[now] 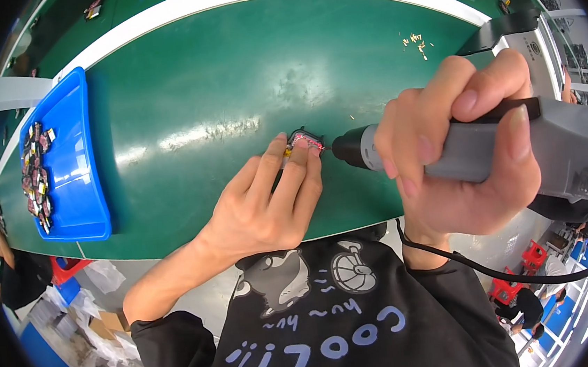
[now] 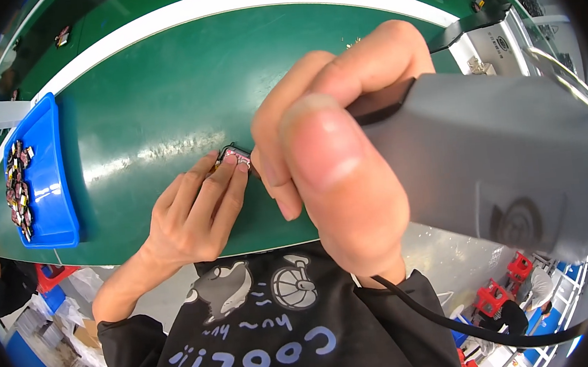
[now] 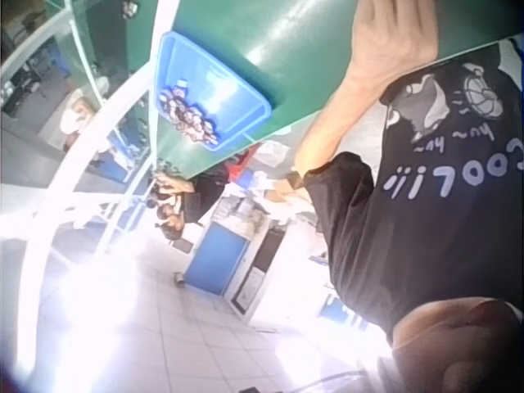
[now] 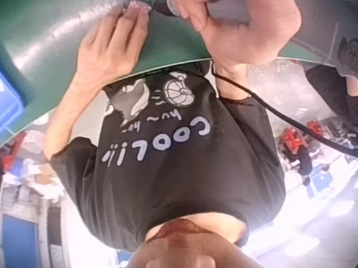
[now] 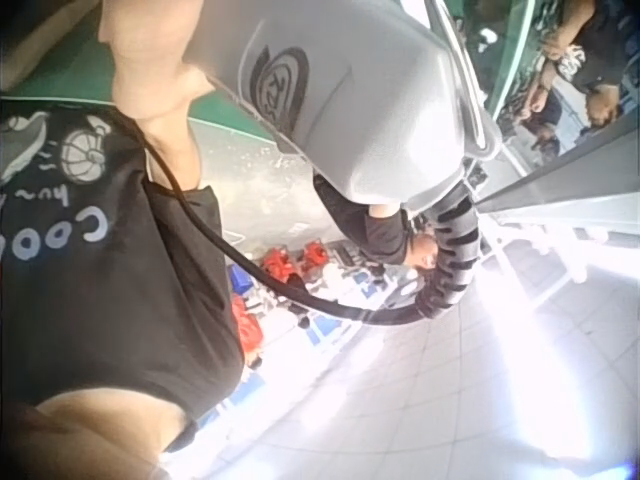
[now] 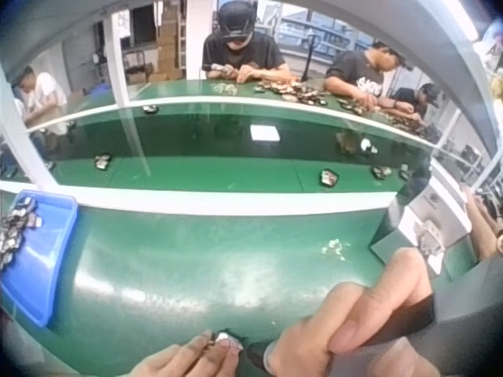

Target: Assembling electronic components using an electric screwdriver on a factory production line.

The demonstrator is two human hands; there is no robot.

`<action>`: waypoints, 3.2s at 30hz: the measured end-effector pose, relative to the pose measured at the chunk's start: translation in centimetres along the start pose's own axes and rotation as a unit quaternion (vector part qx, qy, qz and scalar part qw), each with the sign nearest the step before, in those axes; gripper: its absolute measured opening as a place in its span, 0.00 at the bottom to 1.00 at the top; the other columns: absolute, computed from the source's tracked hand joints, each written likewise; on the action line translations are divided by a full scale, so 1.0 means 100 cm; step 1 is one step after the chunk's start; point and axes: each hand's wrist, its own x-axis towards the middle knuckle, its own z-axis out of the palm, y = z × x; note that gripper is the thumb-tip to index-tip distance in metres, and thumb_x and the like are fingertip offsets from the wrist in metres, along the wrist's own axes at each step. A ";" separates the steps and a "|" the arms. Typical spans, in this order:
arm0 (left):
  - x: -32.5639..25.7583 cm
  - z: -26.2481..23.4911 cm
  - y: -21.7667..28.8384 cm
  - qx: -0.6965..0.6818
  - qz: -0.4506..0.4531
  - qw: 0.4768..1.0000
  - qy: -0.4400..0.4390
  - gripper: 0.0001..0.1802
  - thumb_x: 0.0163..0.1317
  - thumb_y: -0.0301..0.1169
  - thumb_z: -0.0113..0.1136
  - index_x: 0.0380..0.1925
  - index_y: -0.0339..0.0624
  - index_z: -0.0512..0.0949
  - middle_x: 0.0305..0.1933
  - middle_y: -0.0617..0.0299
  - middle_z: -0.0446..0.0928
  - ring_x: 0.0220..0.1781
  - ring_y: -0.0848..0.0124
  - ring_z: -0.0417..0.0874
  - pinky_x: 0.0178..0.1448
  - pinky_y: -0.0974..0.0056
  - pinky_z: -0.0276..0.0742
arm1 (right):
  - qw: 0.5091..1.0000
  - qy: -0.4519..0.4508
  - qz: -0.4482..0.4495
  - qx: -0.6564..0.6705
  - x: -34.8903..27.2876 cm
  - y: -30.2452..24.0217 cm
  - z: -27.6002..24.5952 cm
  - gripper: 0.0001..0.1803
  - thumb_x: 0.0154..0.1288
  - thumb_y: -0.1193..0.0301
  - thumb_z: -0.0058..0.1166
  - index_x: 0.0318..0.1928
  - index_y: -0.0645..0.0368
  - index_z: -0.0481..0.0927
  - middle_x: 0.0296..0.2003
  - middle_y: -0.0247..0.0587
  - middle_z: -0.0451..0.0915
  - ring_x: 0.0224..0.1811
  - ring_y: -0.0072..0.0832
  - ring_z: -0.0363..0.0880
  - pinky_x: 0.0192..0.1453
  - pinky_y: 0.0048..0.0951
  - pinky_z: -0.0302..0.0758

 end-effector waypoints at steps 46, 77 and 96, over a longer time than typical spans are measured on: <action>0.016 -0.006 0.006 -0.039 -0.011 0.998 -0.054 0.10 0.45 0.29 0.62 0.28 0.34 0.79 0.37 0.52 0.77 0.44 0.57 0.82 0.43 0.61 0.79 | 0.994 0.055 -0.027 -0.095 -0.011 0.013 0.017 0.10 0.74 0.67 0.49 0.42 0.57 0.63 0.23 0.42 0.70 0.11 0.26 0.61 0.17 0.31 0.64; -0.256 -0.135 -0.176 0.148 -0.570 0.801 -0.108 0.25 0.74 0.41 0.61 0.61 0.33 0.76 0.62 0.38 0.75 0.63 0.44 0.76 0.69 0.48 0.67 | 0.940 0.263 -0.106 -0.191 0.016 -0.122 -0.112 0.11 0.74 0.68 0.51 0.34 0.60 0.71 0.23 0.38 0.70 0.12 0.22 0.59 0.19 0.26 0.60; -0.395 -0.188 -0.301 0.217 -0.567 0.787 -0.111 0.26 0.75 0.36 0.60 0.69 0.42 0.69 0.56 0.39 0.78 0.56 0.46 0.79 0.58 0.53 0.75 | 0.937 0.279 -0.074 -0.197 0.030 -0.121 -0.143 0.10 0.73 0.67 0.53 0.36 0.59 0.72 0.22 0.37 0.68 0.13 0.22 0.59 0.20 0.27 0.60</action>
